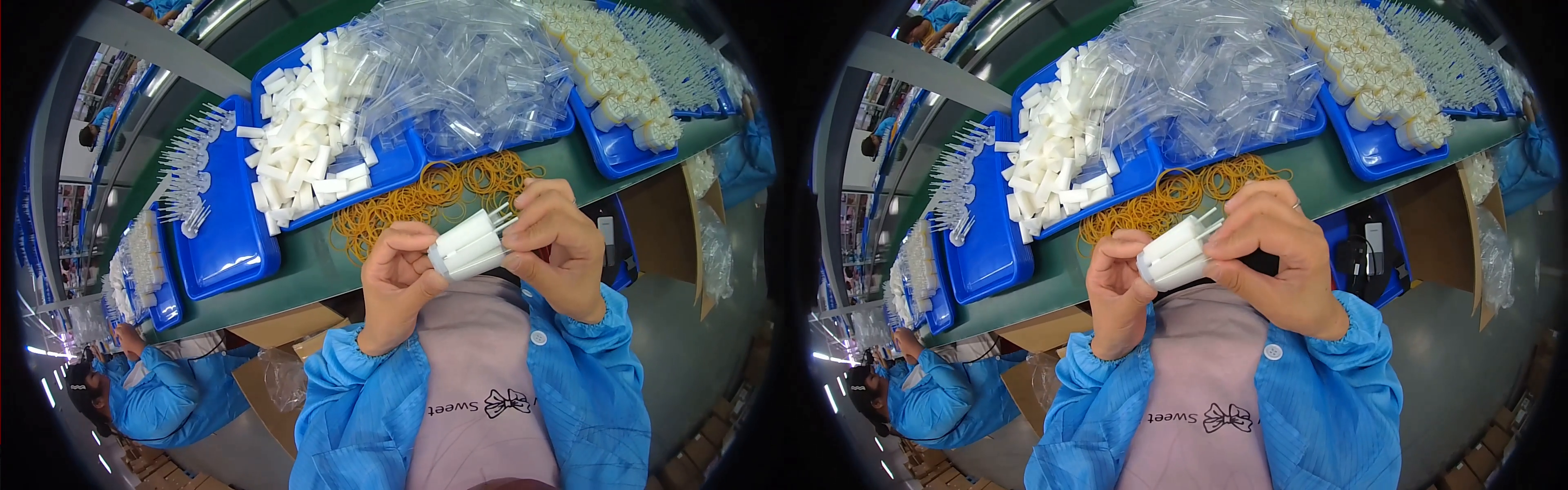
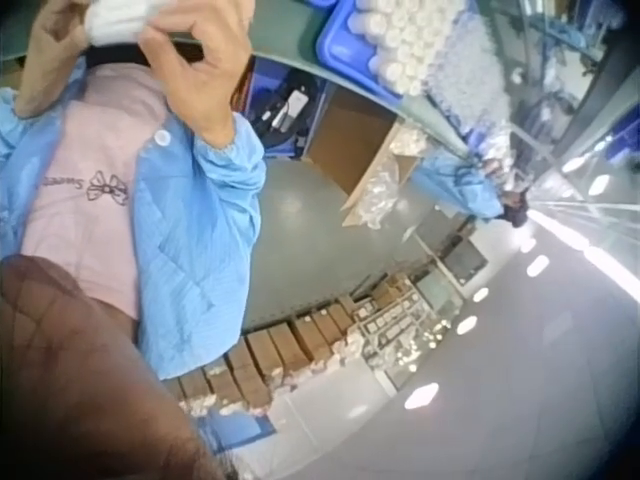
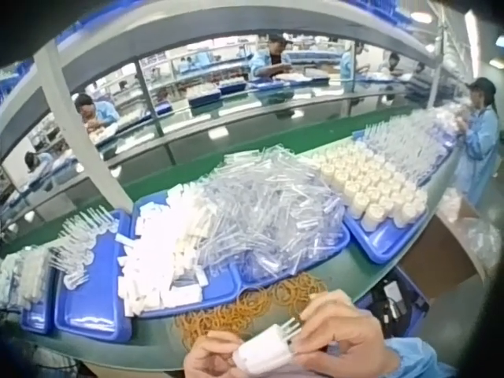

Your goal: The person assembles component bundles by attaching foam pieces onto the prongs of a plastic base, sliding clear plastic caps over each piece, and securing the bundle with a rubber band by hand.

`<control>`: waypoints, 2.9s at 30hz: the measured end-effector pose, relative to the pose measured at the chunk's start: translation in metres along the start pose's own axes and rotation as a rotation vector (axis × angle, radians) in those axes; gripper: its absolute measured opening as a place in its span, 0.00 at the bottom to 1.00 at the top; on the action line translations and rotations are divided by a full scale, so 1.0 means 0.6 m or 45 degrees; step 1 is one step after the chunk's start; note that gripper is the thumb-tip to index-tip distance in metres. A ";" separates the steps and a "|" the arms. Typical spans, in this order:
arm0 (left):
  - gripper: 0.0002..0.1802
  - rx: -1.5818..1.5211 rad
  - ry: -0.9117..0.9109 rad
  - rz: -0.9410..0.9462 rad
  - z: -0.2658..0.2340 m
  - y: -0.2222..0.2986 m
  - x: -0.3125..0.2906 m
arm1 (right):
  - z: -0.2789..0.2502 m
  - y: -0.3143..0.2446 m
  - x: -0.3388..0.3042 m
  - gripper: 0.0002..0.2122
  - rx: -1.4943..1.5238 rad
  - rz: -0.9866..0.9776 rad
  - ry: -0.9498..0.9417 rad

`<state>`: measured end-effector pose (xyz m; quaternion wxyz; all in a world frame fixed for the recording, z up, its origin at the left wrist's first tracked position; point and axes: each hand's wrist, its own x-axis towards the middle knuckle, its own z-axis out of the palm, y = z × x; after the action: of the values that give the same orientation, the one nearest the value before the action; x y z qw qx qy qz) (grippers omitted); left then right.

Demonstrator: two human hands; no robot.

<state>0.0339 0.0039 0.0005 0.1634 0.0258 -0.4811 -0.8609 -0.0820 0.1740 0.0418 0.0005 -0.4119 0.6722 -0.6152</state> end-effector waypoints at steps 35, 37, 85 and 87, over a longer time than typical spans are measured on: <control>0.26 0.026 0.318 -0.081 0.013 -0.007 0.014 | -0.103 0.101 0.064 0.15 -0.624 0.127 0.075; 0.24 0.039 0.283 -0.071 0.021 -0.008 0.019 | -0.084 0.063 0.061 0.19 0.151 0.271 0.280; 0.25 1.193 -0.206 0.228 0.084 0.008 0.027 | -0.127 0.046 0.044 0.14 0.400 0.336 -0.406; 0.25 1.173 -0.155 0.183 0.086 0.003 0.020 | -0.128 0.048 0.040 0.14 0.429 0.333 -0.407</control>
<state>0.0126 0.0416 0.0309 0.1656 0.0118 -0.8224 -0.5441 -0.1526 0.2214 0.0487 0.2549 -0.4077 0.5991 -0.6402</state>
